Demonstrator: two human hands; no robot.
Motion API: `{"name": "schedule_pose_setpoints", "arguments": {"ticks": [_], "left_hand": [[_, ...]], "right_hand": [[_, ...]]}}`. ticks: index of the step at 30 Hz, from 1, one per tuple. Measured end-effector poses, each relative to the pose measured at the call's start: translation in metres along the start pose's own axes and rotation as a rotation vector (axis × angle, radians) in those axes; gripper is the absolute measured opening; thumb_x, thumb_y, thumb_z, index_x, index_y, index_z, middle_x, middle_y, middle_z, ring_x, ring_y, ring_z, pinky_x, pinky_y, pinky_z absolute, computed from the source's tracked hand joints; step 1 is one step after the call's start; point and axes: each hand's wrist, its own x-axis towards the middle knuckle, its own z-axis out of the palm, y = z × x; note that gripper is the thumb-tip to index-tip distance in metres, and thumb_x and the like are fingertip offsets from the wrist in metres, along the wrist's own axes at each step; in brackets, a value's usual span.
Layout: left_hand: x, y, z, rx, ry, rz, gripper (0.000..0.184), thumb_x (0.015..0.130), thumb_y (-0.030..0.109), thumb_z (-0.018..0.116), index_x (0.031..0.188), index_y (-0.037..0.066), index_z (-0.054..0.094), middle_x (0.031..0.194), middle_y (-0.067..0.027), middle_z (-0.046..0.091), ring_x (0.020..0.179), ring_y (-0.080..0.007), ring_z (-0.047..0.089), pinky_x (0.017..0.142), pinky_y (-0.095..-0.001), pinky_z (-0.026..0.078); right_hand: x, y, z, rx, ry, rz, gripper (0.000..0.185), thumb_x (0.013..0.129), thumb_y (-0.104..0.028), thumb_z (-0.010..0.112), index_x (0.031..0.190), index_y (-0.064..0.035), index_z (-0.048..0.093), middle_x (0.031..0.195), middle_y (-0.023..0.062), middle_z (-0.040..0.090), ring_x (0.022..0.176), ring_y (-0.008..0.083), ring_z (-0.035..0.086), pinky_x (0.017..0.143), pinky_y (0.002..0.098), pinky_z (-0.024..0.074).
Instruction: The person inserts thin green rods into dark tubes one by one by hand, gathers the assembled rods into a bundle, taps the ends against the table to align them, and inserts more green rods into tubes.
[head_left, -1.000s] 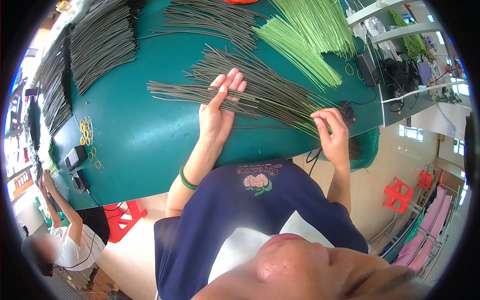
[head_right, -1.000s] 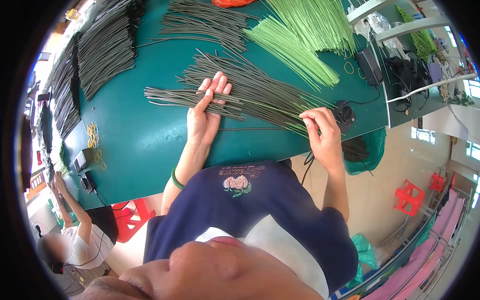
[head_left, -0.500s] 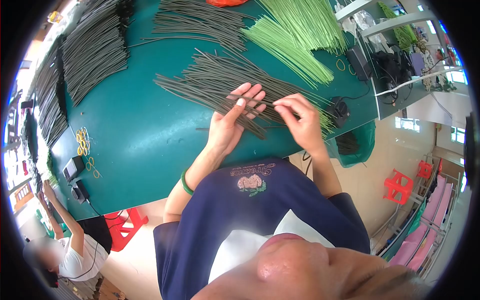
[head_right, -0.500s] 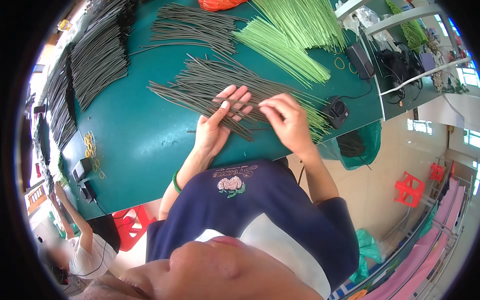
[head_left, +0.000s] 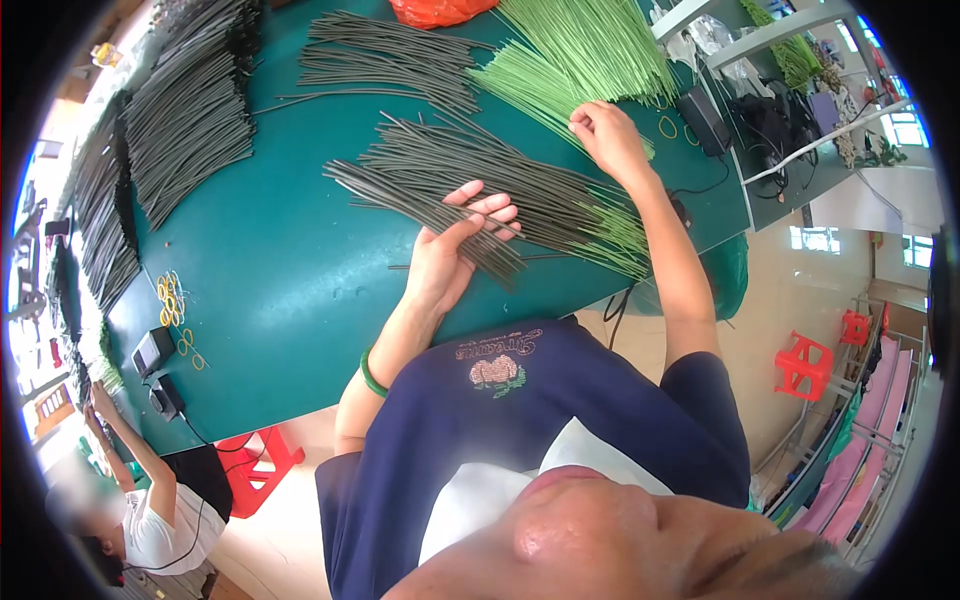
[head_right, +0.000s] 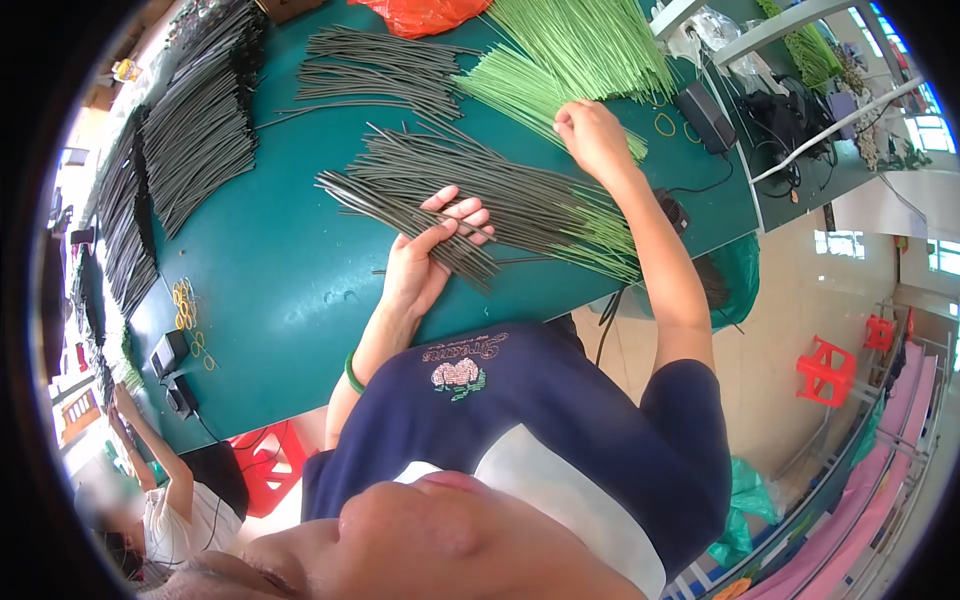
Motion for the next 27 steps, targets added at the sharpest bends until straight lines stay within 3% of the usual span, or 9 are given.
{"name": "schedule_pose_setpoints", "arguments": {"ticks": [7, 11, 17, 19, 27], "left_hand": [[0.004, -0.001, -0.008, 0.016, 0.042, 0.028, 0.035, 0.104, 0.003, 0.056, 0.138, -0.004, 0.051, 0.128, -0.0211, 0.067, 0.117, -0.0331, 0.068, 0.102, -0.0452, 0.059], [0.005, -0.001, -0.010, -0.012, 0.079, 0.100, 0.033, 0.106, 0.006, 0.054, 0.137, -0.004, 0.052, 0.126, -0.0197, 0.068, 0.119, -0.0332, 0.067, 0.103, -0.0460, 0.058], [0.008, 0.009, -0.009, -0.092, 0.129, 0.209, 0.035, 0.108, 0.007, 0.049, 0.142, -0.004, 0.048, 0.139, -0.0225, 0.059, 0.131, -0.0349, 0.059, 0.110, -0.0485, 0.053], [0.009, 0.011, -0.007, -0.126, 0.161, 0.225, 0.035, 0.108, 0.007, 0.049, 0.141, -0.005, 0.048, 0.136, -0.0227, 0.061, 0.129, -0.0352, 0.060, 0.110, -0.0482, 0.054], [0.009, 0.013, -0.008, -0.135, 0.172, 0.228, 0.038, 0.109, 0.007, 0.048, 0.145, -0.004, 0.045, 0.142, -0.0232, 0.057, 0.133, -0.0348, 0.058, 0.113, -0.0484, 0.051]], "right_hand": [[-0.004, 0.000, 0.005, -0.088, 0.147, -0.153, 0.007, 0.095, -0.012, 0.064, 0.097, -0.0051, 0.065, 0.095, 0.0116, 0.068, 0.093, 0.0334, 0.064, 0.083, 0.0448, 0.0525], [-0.031, -0.027, -0.032, 0.058, 0.260, -0.054, 0.007, 0.099, -0.010, 0.062, 0.101, -0.0044, 0.066, 0.098, 0.0111, 0.069, 0.093, 0.0318, 0.064, 0.082, 0.0419, 0.0509], [-0.112, -0.067, -0.064, 0.174, 0.228, -0.119, 0.005, 0.098, -0.002, 0.063, 0.102, -0.0031, 0.066, 0.096, 0.0085, 0.067, 0.090, 0.0261, 0.061, 0.080, 0.0362, 0.0502], [-0.133, -0.068, -0.058, 0.220, 0.188, -0.085, 0.007, 0.097, 0.000, 0.064, 0.103, -0.0025, 0.066, 0.097, 0.0084, 0.067, 0.091, 0.0249, 0.061, 0.080, 0.0351, 0.0503], [-0.152, -0.065, -0.048, 0.275, 0.178, -0.019, 0.006, 0.097, 0.000, 0.065, 0.103, -0.0015, 0.067, 0.099, 0.0084, 0.067, 0.092, 0.0236, 0.061, 0.080, 0.0340, 0.0517]]}}
